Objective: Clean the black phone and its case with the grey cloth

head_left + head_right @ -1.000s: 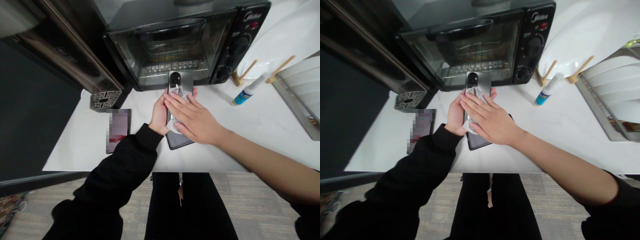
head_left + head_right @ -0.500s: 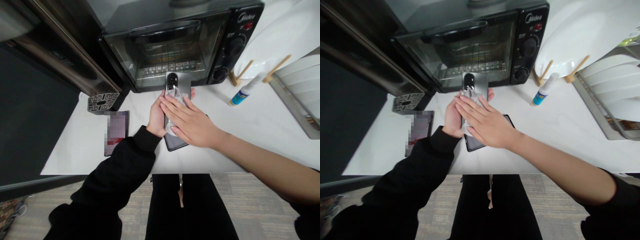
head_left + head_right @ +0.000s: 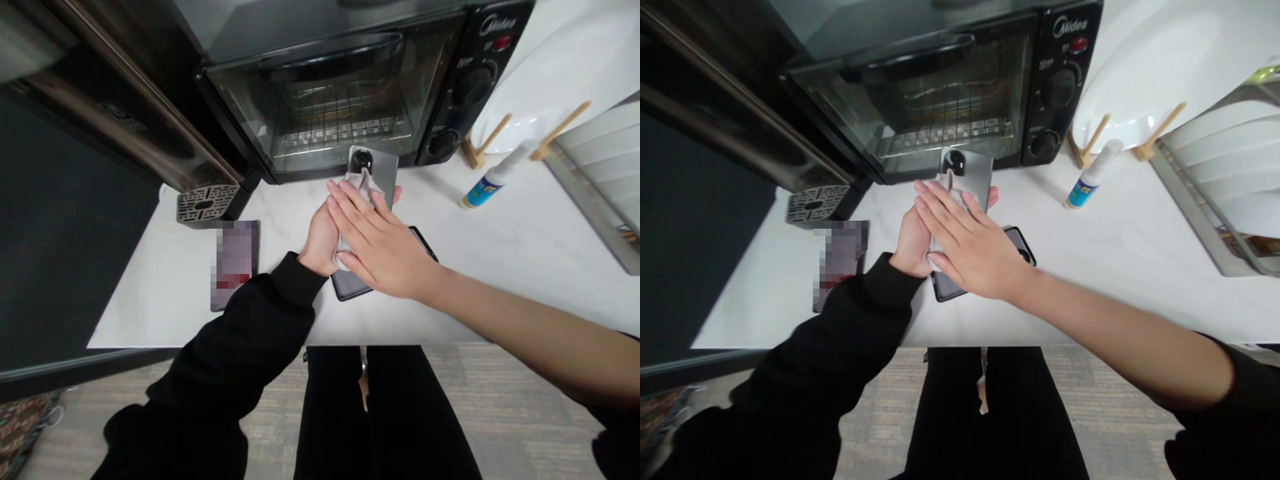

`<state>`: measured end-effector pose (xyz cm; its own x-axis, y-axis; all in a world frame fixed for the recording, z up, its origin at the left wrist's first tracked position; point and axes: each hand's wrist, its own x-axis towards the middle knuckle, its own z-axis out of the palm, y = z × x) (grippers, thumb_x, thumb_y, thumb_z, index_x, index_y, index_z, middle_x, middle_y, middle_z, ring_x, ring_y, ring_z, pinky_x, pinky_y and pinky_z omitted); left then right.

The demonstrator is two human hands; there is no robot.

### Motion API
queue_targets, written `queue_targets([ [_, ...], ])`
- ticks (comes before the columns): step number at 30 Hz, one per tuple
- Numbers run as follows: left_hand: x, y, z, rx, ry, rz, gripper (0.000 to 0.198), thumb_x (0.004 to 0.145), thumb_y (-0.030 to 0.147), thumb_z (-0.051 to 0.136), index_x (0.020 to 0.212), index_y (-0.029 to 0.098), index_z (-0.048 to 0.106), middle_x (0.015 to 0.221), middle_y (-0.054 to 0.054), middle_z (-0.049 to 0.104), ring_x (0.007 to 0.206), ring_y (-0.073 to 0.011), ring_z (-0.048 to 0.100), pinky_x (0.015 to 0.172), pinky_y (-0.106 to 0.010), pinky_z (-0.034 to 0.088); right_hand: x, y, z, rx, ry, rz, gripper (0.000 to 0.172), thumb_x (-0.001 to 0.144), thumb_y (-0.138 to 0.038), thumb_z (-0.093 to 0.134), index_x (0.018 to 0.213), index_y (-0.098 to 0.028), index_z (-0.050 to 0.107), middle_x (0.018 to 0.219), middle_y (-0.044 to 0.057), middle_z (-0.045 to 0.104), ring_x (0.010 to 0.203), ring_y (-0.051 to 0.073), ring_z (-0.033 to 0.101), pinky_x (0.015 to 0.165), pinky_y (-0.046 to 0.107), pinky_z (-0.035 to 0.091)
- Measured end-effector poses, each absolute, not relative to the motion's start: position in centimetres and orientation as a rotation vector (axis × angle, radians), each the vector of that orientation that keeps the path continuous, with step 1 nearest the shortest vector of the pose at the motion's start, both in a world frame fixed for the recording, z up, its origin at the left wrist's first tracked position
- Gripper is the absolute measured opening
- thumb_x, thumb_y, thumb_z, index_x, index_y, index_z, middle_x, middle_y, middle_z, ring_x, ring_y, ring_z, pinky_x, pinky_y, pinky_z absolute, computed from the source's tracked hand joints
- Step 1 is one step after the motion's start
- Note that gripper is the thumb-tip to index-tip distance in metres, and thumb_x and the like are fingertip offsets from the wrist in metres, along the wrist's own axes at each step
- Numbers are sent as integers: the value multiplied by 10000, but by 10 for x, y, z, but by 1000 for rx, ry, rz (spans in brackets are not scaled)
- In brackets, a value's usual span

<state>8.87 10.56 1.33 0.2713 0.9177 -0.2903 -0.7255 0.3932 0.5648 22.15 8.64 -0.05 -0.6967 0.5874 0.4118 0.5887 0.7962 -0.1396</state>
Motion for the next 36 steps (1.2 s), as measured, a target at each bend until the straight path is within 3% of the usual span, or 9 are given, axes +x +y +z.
queue_targets([
  [5, 91, 107, 19, 368, 653, 1062, 475, 1124, 371, 369, 1537, 247, 568, 1438, 5, 708, 1494, -284, 535, 1256, -460, 448, 234, 104, -6, -1138, -2300, -53, 801, 1084, -496, 321, 1710, -116, -2, 1796, 197, 144, 1679, 340, 99, 1331, 651, 126],
  [10, 93, 105, 19, 357, 597, 1069, 505, 1125, 438, 342, 1509, 229, 594, 1413, -19, 722, 1525, -282, 497, 1268, -476, 432, 228, 96, -5, -922, -2437, 40, 884, 1063, -566, 377, 1713, -160, -63, 1795, 176, 169, 1677, 339, 116, 1349, 633, 85],
  [16, 94, 103, 20, 344, 666, 1101, 443, 1112, 342, 397, 1508, 288, 587, 1402, 43, 723, 1535, -272, 481, 1284, -467, 410, 228, 96, -1, -1024, -2300, 69, 848, 1053, -544, 418, 1721, -195, 30, 1801, 150, 167, 1664, 411, 116, 1331, 690, 24],
  [21, 95, 102, 20, 339, 611, 1075, 458, 1108, 401, 383, 1464, 241, 622, 1422, 2, 710, 1547, -294, 460, 1277, -487, 413, 228, 96, -3, -894, -2415, 98, 910, 1023, -540, 461, 1717, -226, -38, 1800, 142, 178, 1668, 368, 143, 1341, 656, 48],
  [25, 95, 105, 18, 320, 643, 1133, 451, 1115, 316, 345, 1479, 245, 601, 1449, 19, 687, 1564, -277, 432, 1290, -490, 391, 229, 99, -8, -914, -2351, 87, 887, 1009, -485, 448, 1714, -258, -40, 1813, 105, 135, 1671, 367, 115, 1322, 693, 60],
  [31, 92, 106, 13, 385, 659, 1123, 430, 1111, 327, 347, 1414, 243, 640, 1498, 35, 648, 1583, -286, 398, 1292, -481, 385, 227, 96, -7, -900, -2397, 137, 917, 982, -468, 493, 1712, -180, 18, 1799, 168, 162, 1675, 352, 96, 1324, 670, 41],
  [36, 94, 106, 18, 395, 741, 1211, 485, 1095, 196, 303, 1491, 284, 568, 1538, 78, 616, 1608, -211, 350, 1326, -409, 329, 228, 96, -7, -889, -2401, 176, 929, 982, -495, 519, 1712, -154, 58, 1796, 191, 144, 1679, 354, 79, 1322, 683, 47],
])
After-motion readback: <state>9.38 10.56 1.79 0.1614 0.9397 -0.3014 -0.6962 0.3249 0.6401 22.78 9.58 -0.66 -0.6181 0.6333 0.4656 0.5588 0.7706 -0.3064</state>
